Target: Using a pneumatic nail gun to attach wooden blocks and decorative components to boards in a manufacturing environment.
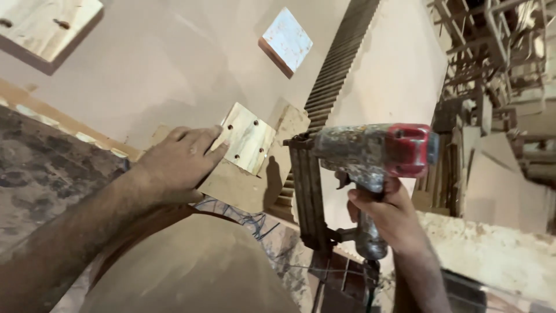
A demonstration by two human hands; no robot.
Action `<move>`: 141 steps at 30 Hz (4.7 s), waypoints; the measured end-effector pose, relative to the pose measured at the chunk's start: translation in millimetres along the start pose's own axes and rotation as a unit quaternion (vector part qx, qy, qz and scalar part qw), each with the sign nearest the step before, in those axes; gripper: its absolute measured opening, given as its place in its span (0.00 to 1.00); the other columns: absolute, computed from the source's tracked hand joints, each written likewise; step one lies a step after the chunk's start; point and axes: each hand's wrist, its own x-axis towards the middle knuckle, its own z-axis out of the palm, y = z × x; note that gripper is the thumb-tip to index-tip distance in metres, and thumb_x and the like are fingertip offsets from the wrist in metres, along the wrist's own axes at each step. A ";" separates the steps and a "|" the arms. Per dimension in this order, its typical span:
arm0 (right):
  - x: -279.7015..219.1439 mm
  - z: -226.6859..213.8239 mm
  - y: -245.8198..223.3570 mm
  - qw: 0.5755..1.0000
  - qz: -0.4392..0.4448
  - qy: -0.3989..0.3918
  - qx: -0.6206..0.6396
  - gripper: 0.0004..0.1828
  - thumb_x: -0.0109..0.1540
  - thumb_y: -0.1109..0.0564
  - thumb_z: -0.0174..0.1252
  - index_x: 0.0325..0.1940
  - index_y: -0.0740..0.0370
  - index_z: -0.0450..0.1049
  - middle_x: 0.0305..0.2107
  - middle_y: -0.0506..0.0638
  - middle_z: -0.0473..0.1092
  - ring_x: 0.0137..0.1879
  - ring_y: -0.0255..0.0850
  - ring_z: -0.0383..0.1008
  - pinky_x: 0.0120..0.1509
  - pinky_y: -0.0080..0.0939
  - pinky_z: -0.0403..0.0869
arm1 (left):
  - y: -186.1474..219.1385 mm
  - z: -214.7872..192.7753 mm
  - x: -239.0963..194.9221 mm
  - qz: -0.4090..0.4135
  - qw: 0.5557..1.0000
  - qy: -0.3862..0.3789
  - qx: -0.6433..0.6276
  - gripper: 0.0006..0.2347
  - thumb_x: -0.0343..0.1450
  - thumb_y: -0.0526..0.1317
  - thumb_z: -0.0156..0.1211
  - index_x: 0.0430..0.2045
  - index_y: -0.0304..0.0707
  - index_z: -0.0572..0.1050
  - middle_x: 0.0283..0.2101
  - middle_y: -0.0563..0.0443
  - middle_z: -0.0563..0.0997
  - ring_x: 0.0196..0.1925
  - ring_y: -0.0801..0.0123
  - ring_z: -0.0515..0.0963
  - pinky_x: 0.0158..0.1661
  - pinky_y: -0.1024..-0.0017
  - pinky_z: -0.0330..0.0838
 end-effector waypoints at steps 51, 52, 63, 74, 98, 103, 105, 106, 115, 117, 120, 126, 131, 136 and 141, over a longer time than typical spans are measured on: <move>25.3 66.9 -65.0 0.985 0.069 -0.110 -0.116 0.22 0.59 0.63 0.57 0.58 0.56 0.72 0.25 0.49 0.70 0.32 0.36 0.72 0.36 0.40 0.76 | -19.8 23.2 -19.4 -0.011 0.986 0.115 0.124 0.43 0.57 0.58 0.74 0.62 0.29 0.64 0.61 0.39 0.67 0.68 0.49 0.61 0.68 0.47 0.47; 22.0 70.0 -65.4 0.983 0.055 -0.120 -0.127 0.18 0.60 0.61 0.59 0.55 0.60 0.74 0.25 0.47 0.71 0.32 0.35 0.72 0.36 0.39 0.75 | -22.2 19.0 -20.0 -0.010 0.987 0.110 0.117 0.42 0.57 0.58 0.75 0.61 0.31 0.64 0.60 0.39 0.68 0.68 0.49 0.61 0.67 0.47 0.49; 1.4 52.1 -41.0 0.989 0.071 -0.118 -0.051 0.24 0.57 0.65 0.54 0.59 0.62 0.72 0.35 0.52 0.72 0.37 0.37 0.72 0.40 0.37 0.75 | -27.3 17.6 -21.1 -0.007 0.991 0.120 0.056 0.42 0.52 0.59 0.77 0.56 0.34 0.67 0.57 0.41 0.69 0.67 0.50 0.63 0.65 0.48 0.53; -18.2 30.9 24.2 0.985 0.153 -0.071 -0.036 0.17 0.61 0.69 0.55 0.55 0.70 0.75 0.33 0.57 0.73 0.38 0.43 0.73 0.43 0.47 0.73 | -27.6 25.3 -22.9 0.019 0.982 0.183 0.036 0.38 0.52 0.54 0.76 0.54 0.32 0.70 0.55 0.40 0.71 0.64 0.50 0.65 0.64 0.47 0.55; -111.8 -90.7 282.5 0.920 -0.012 0.286 -0.269 0.30 0.54 0.64 0.56 0.62 0.68 0.69 0.36 0.64 0.73 0.41 0.58 0.75 0.44 0.50 0.73 | 53.4 32.3 -33.2 -0.087 0.931 0.059 0.350 0.42 0.53 0.71 0.62 0.61 0.53 0.66 0.59 0.56 0.72 0.65 0.65 0.70 0.72 0.52 0.56; -97.7 -117.3 328.9 0.876 0.103 0.267 -0.388 0.27 0.60 0.53 0.66 0.60 0.62 0.68 0.50 0.64 0.73 0.52 0.64 0.75 0.52 0.60 0.73 | 117.4 63.2 5.7 -0.024 0.950 0.087 0.300 0.47 0.48 0.72 0.64 0.62 0.50 0.66 0.58 0.50 0.72 0.64 0.59 0.70 0.71 0.48 0.55; -79.7 -129.8 350.0 0.877 0.071 0.284 -0.380 0.31 0.58 0.53 0.66 0.64 0.63 0.66 0.54 0.64 0.71 0.50 0.64 0.75 0.49 0.60 0.74 | 151.2 52.5 30.7 -0.014 0.952 0.060 0.301 0.47 0.49 0.71 0.66 0.63 0.50 0.65 0.59 0.50 0.71 0.65 0.59 0.68 0.72 0.48 0.54; -73.8 -136.6 360.3 0.878 0.043 0.282 -0.385 0.36 0.56 0.53 0.66 0.67 0.63 0.65 0.58 0.64 0.69 0.49 0.65 0.75 0.47 0.59 0.74 | 170.9 52.3 38.1 -0.011 0.959 0.020 0.284 0.48 0.50 0.70 0.68 0.65 0.50 0.64 0.59 0.51 0.71 0.66 0.59 0.67 0.72 0.48 0.52; -56.5 -116.4 363.1 0.869 -0.147 0.318 -0.350 0.34 0.61 0.50 0.69 0.68 0.58 0.66 0.50 0.55 0.71 0.54 0.54 0.75 0.60 0.52 0.75 | 236.2 56.9 78.3 0.014 0.969 -0.017 0.244 0.48 0.51 0.68 0.73 0.64 0.45 0.64 0.63 0.49 0.69 0.67 0.55 0.64 0.70 0.48 0.49; -38.3 -98.6 345.2 0.886 -0.188 0.254 -0.338 0.35 0.59 0.52 0.69 0.67 0.60 0.64 0.55 0.57 0.69 0.62 0.53 0.71 0.69 0.53 0.72 | 254.4 42.0 86.5 0.019 0.965 -0.034 0.260 0.46 0.52 0.65 0.74 0.64 0.44 0.65 0.64 0.49 0.69 0.68 0.55 0.63 0.71 0.47 0.46; -27.0 -69.5 302.8 0.875 -0.273 0.133 -0.378 0.46 0.53 0.46 0.70 0.69 0.64 0.59 0.65 0.65 0.61 0.73 0.55 0.59 0.76 0.61 0.60 | 283.2 21.4 93.0 0.039 0.950 -0.070 0.300 0.41 0.56 0.57 0.74 0.64 0.44 0.65 0.65 0.48 0.67 0.69 0.56 0.62 0.71 0.47 0.41; -26.4 -37.6 273.5 0.775 -0.371 0.008 -0.511 0.47 0.52 0.57 0.63 0.76 0.54 0.54 0.73 0.60 0.52 0.79 0.53 0.46 0.77 0.71 0.43 | 307.1 0.0 92.9 0.063 0.907 -0.133 0.395 0.31 0.67 0.43 0.68 0.66 0.46 0.63 0.71 0.48 0.62 0.74 0.56 0.56 0.72 0.45 0.30; -40.6 -25.1 275.8 0.783 -0.423 0.048 -0.453 0.37 0.54 0.60 0.62 0.68 0.61 0.63 0.60 0.57 0.65 0.70 0.54 0.61 0.74 0.73 0.51 | 271.1 9.7 105.7 0.105 0.931 -0.046 0.347 0.36 0.59 0.43 0.71 0.66 0.51 0.65 0.74 0.51 0.60 0.75 0.57 0.53 0.70 0.44 0.28; -51.8 -18.3 253.5 0.842 -0.446 0.054 -0.299 0.42 0.47 0.47 0.71 0.61 0.67 0.67 0.52 0.60 0.68 0.59 0.57 0.67 0.69 0.66 0.59 | 230.2 24.6 127.7 -0.044 0.990 0.055 0.124 0.43 0.59 0.40 0.71 0.72 0.56 0.54 0.76 0.48 0.53 0.75 0.52 0.56 0.69 0.51 0.48; -36.7 4.5 262.3 0.888 -0.376 0.066 -0.257 0.42 0.48 0.47 0.71 0.63 0.64 0.68 0.55 0.58 0.69 0.62 0.56 0.68 0.67 0.58 0.63 | 186.6 62.9 148.0 -0.124 0.978 0.073 -0.150 0.39 0.69 0.41 0.64 0.75 0.39 0.47 0.71 0.36 0.60 0.67 0.49 0.69 0.65 0.59 0.66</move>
